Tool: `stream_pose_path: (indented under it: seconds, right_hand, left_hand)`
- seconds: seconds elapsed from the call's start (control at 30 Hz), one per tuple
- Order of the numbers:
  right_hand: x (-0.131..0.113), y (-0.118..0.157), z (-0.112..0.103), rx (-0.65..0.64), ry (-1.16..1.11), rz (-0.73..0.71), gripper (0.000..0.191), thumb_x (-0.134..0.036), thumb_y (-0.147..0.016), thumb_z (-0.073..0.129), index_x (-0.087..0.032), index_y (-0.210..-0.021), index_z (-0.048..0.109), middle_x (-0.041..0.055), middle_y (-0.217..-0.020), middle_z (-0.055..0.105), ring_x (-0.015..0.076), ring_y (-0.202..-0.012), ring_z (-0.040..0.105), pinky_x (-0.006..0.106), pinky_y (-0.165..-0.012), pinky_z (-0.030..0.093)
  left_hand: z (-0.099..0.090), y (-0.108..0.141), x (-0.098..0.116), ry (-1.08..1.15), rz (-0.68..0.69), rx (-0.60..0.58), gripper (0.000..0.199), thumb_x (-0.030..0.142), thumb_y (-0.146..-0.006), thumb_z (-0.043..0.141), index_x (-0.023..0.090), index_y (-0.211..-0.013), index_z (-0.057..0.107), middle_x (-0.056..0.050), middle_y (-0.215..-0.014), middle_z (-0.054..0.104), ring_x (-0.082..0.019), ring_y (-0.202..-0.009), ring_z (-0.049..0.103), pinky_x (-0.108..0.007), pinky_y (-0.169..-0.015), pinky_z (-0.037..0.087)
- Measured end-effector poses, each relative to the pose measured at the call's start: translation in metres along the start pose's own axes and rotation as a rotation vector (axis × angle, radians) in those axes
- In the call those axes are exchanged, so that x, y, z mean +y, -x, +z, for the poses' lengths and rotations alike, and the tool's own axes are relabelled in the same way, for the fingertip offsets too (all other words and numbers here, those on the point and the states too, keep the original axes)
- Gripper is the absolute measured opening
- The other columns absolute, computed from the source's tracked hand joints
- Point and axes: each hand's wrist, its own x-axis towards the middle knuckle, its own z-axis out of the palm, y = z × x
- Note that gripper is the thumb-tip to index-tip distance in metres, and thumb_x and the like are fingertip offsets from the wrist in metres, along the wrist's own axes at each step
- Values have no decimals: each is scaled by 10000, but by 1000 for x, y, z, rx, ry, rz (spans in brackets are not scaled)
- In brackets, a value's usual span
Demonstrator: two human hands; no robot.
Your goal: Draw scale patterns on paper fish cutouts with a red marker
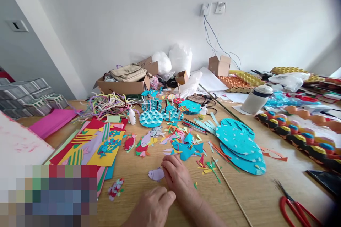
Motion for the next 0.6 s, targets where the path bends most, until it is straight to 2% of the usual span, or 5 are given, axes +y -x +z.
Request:
stream_pose_path:
  seconds: [0.13, 0.37, 0.43, 0.6]
  right_hand:
    - [-1, -1, -5, -2, -16, 30, 184, -47, -854, 446, -172, -849, 581, 72, -899, 613, 190, -803, 544, 315, -717, 477]
    - [-10, -9, -24, 25, -12, 7, 175, -81, -889, 416, -181, -882, 560, 77, -916, 605, 182, -823, 569, 299, -716, 486]
    - [-15, -11, -32, 0, -26, 1, 178, -84, -893, 408, -181, -879, 556, 77, -918, 604, 178, -823, 576, 289, -714, 489]
    - [-25, -11, -48, -168, -17, 15, 194, -113, -905, 394, -196, -841, 557, 57, -867, 609, 172, -771, 590, 278, -661, 490]
  left_hand:
    - [6, 3, -1, -9, 22, -50, 222, 14, -755, 394, 215, -725, 482, 28, -661, 538, -116, -564, 500, -200, -509, 366]
    - [-11, 13, -8, -17, -51, -133, 320, -49, -625, 415, 209, -779, 525, 23, -764, 583, -110, -657, 549, -170, -599, 423]
    - [-19, 18, -10, -27, -77, -151, 324, -48, -638, 414, 211, -791, 535, 20, -777, 591, -112, -667, 559, -170, -607, 430]
    - [-46, 28, -20, -70, -173, -173, 282, -11, -756, 401, 208, -866, 541, -2, -832, 602, -137, -741, 583, -209, -660, 447]
